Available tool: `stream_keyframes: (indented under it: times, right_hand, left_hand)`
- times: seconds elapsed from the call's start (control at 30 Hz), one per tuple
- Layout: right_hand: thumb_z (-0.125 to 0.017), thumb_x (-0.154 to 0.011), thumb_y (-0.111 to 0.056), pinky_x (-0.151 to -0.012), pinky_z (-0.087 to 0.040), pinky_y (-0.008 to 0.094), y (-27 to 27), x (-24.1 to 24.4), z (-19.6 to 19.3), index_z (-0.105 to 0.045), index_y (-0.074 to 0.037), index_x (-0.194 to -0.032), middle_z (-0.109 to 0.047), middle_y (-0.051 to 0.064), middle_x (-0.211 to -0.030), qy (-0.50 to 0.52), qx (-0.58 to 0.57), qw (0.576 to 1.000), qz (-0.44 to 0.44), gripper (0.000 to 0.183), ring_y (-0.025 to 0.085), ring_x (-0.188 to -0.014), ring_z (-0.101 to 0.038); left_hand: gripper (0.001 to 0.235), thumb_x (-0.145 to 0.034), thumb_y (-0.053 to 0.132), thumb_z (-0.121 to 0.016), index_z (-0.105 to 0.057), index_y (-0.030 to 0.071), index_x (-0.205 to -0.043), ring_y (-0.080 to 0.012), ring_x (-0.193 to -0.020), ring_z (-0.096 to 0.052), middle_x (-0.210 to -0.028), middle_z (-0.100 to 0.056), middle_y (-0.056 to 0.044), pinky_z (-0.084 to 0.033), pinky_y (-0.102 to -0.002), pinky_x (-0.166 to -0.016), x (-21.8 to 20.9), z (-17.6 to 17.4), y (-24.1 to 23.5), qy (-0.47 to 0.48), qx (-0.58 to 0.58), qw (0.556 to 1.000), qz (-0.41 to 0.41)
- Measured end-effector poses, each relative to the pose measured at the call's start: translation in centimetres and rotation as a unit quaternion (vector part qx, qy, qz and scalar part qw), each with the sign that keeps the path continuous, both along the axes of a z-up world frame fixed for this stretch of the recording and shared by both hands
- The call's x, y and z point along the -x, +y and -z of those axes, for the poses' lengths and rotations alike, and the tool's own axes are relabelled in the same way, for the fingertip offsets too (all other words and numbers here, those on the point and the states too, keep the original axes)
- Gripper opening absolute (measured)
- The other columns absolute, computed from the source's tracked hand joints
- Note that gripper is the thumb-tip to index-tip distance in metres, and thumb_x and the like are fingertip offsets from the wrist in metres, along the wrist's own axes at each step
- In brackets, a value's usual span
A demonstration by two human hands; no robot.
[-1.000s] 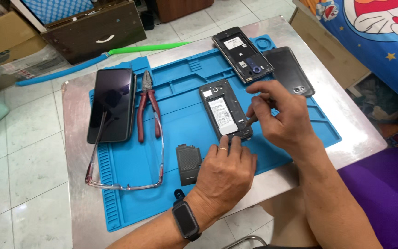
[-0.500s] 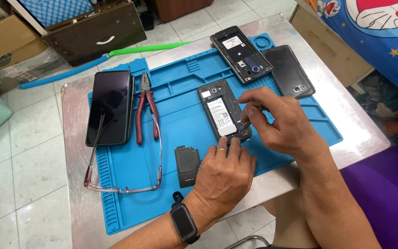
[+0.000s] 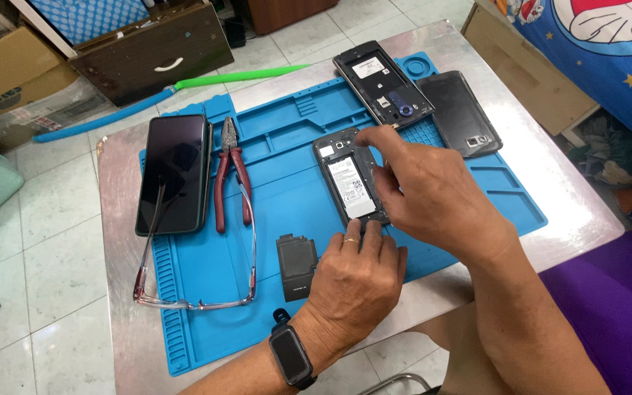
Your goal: The person works on a disassembled smartphone placed on a blue mat, using their hands to point at and touch the internal battery and components. They handle the phone's internal parts and occasionally pick up a small tool to interact with the device.
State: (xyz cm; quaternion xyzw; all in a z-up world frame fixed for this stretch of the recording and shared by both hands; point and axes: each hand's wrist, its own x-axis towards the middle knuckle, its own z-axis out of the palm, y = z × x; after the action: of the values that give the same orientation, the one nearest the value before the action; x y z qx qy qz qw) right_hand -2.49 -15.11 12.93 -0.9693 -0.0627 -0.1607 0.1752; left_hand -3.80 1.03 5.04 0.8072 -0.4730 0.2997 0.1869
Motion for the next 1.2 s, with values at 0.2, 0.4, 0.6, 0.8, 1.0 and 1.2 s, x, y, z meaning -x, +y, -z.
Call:
stream_keyframes:
  times: [0.2,0.4,0.6,0.8,1.0,1.2]
  right_hand:
    - [-0.077,-0.103,-0.020,-0.053,-0.043,0.039,-2.1,0.0,2.9,-0.070,-0.018,-0.114,-0.063,-0.004,-0.063,-0.152,0.007,0.986,0.071,0.013,0.021,-0.055,-0.061]
    - [-0.069,-0.097,-0.023,-0.055,-0.048,0.045,0.4,1.3,-1.6,-0.061,-0.019,-0.136,-0.074,0.000,-0.080,-0.005,-0.007,0.999,0.032,0.040,0.027,-0.063,-0.068]
    - [-0.060,-0.091,-0.008,-0.058,-0.045,0.049,-0.3,2.3,-1.5,-0.059,-0.021,-0.142,-0.069,0.000,-0.085,0.021,-0.006,1.000,0.017,0.053,0.029,-0.062,-0.058]
    - [-0.065,-0.102,-0.008,-0.045,-0.036,0.042,-0.6,1.0,1.0,-0.071,-0.013,-0.122,-0.058,0.001,-0.055,-0.106,0.035,0.993,0.048,0.022,0.024,-0.041,-0.051]
    - [-0.074,-0.100,-0.039,-0.043,-0.040,0.045,0.5,1.8,-1.0,-0.064,-0.018,-0.138,-0.073,-0.005,-0.074,-0.043,0.057,0.996,0.057,0.044,0.027,-0.056,-0.067]
    - [-0.057,-0.091,-0.003,-0.063,-0.049,0.052,0.2,2.1,-1.9,-0.054,-0.013,-0.149,-0.075,0.008,-0.115,0.012,-0.019,1.000,-0.019,0.059,0.035,-0.080,-0.069]
  left_hand:
    - [0.025,-0.104,0.016,-0.066,-0.067,0.003,-0.082,-0.0424,-0.093,-0.071,-0.091,-0.065,-0.020,-0.050,-0.044,-0.065,0.1,-0.1,0.0,-0.011,0.018,1.000,-0.006]
    - [0.024,-0.103,0.018,-0.068,-0.069,0.000,-0.088,-0.0428,-0.096,-0.070,-0.095,-0.067,-0.023,-0.051,-0.045,-0.067,0.1,0.3,0.0,-0.004,0.009,1.000,-0.001]
    - [0.023,-0.104,0.018,-0.070,-0.071,-0.002,-0.093,-0.0458,-0.101,-0.072,-0.104,-0.070,-0.026,-0.055,-0.048,-0.070,0.1,0.2,0.2,0.006,0.006,1.000,0.007]
    - [0.025,-0.106,0.015,-0.066,-0.066,0.002,-0.084,-0.0417,-0.095,-0.069,-0.091,-0.063,-0.020,-0.049,-0.043,-0.064,0.0,-0.3,0.2,-0.005,0.002,1.000,0.001]
    - [0.023,-0.103,0.017,-0.070,-0.069,-0.003,-0.092,-0.0459,-0.102,-0.070,-0.107,-0.069,-0.027,-0.053,-0.047,-0.069,0.1,-0.1,0.3,0.001,0.008,1.000,0.013]
    - [0.022,-0.104,0.017,-0.070,-0.070,-0.003,-0.094,-0.0454,-0.102,-0.072,-0.106,-0.069,-0.026,-0.055,-0.046,-0.069,0.2,-0.1,0.4,0.013,0.002,1.000,0.015]
